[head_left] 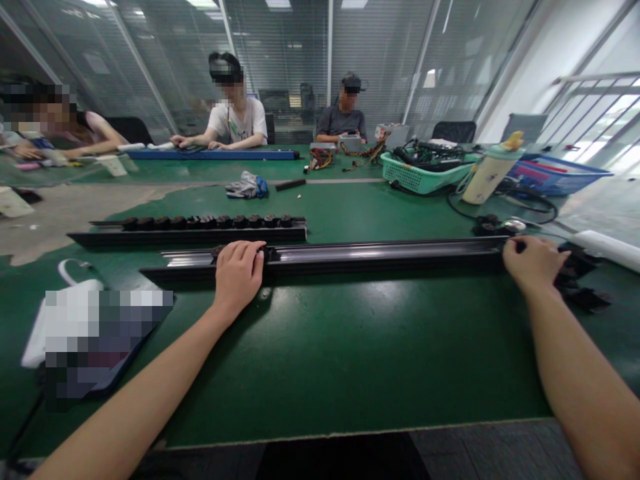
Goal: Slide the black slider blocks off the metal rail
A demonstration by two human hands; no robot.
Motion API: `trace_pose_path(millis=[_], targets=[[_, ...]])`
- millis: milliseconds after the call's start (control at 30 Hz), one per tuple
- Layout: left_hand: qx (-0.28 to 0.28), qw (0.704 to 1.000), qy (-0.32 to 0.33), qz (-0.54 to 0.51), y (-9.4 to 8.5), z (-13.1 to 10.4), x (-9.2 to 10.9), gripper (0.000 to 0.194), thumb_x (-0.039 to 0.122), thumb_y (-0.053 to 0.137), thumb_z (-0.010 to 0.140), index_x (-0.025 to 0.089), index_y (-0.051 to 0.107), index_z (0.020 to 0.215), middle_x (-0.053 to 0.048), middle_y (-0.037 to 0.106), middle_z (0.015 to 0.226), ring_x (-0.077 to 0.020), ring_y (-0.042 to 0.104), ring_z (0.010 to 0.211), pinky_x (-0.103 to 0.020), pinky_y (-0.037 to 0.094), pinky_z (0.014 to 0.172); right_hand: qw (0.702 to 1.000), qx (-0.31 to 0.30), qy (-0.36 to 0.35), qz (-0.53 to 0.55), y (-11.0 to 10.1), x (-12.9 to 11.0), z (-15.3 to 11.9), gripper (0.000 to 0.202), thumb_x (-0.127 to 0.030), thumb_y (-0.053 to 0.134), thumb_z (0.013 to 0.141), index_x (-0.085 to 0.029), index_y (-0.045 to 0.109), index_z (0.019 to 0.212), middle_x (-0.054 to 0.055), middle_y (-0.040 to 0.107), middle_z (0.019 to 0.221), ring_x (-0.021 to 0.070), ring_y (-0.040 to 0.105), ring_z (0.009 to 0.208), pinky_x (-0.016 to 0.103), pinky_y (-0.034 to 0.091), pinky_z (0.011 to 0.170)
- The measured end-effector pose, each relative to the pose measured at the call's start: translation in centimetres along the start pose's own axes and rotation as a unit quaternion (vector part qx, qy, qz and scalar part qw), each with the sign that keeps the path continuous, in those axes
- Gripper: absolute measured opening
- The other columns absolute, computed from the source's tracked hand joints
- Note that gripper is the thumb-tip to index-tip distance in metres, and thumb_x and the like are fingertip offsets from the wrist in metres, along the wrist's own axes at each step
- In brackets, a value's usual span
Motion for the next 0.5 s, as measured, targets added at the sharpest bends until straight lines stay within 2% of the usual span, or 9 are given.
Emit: trace_pose_path(millis=[67,167,367,500], targets=[[0.001,1.0,-0.001,-0.002,0.0,0.0,0.0,0.043,0.039,0.036,0.11,0.022,0.07,0.131,-0.014,0.074,0.125,-0.0332,0.06,0.128,-0.055,0.043,0.119,1.0,-0.019,0.008,0.004,0.0,-0.1,0.0,0.053,-0.038,0.041,0.098,-0.008,0.076,0.123,0.028,0.071,0.122,0.0384,0.056,0.126,0.072,0.024,0.124],[0.005,1.0,-0.002,-0.003,0.0,0.0,0.0,0.042,0.039,0.036,0.11,0.023,0.07,0.13,-0.013,0.074,0.125,-0.0329,0.06,0.129,-0.054,0.043,0.118,1.0,-0.028,0.005,-0.004,0.0,0.0,0.3,0.05,-0.033,0.043,0.099,-0.005,0.075,0.126,0.029,0.07,0.125,0.0393,0.054,0.131,0.073,0.02,0.125],[-0.007,1.0,0.003,0.014,0.0,0.0,-0.1,0.046,0.039,0.035,0.111,0.019,0.07,0.132,-0.015,0.074,0.127,-0.0333,0.061,0.129,-0.054,0.044,0.119,0.998,-0.047,0.019,-0.041,0.3,1.2,1.5,0.055,-0.036,0.04,0.101,-0.002,0.075,0.127,0.033,0.07,0.126,0.0406,0.055,0.133,0.065,0.027,0.124],[-0.004,1.0,0.004,0.014,0.0,0.0,-0.2,0.045,0.039,0.035,0.111,0.019,0.07,0.132,-0.015,0.075,0.126,-0.0333,0.061,0.129,-0.054,0.044,0.118,0.996,-0.048,0.055,-0.057,0.6,2.9,2.3,0.063,-0.04,0.036,0.102,0.002,0.073,0.13,0.038,0.065,0.134,0.0435,0.052,0.141,0.065,0.03,0.124]])
Point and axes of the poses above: each hand's wrist, its own z-axis towards the middle knuckle, its own y-axis out of the palm, x = y × z, the point moved 1 cm from there along z, towards the middle knuckle
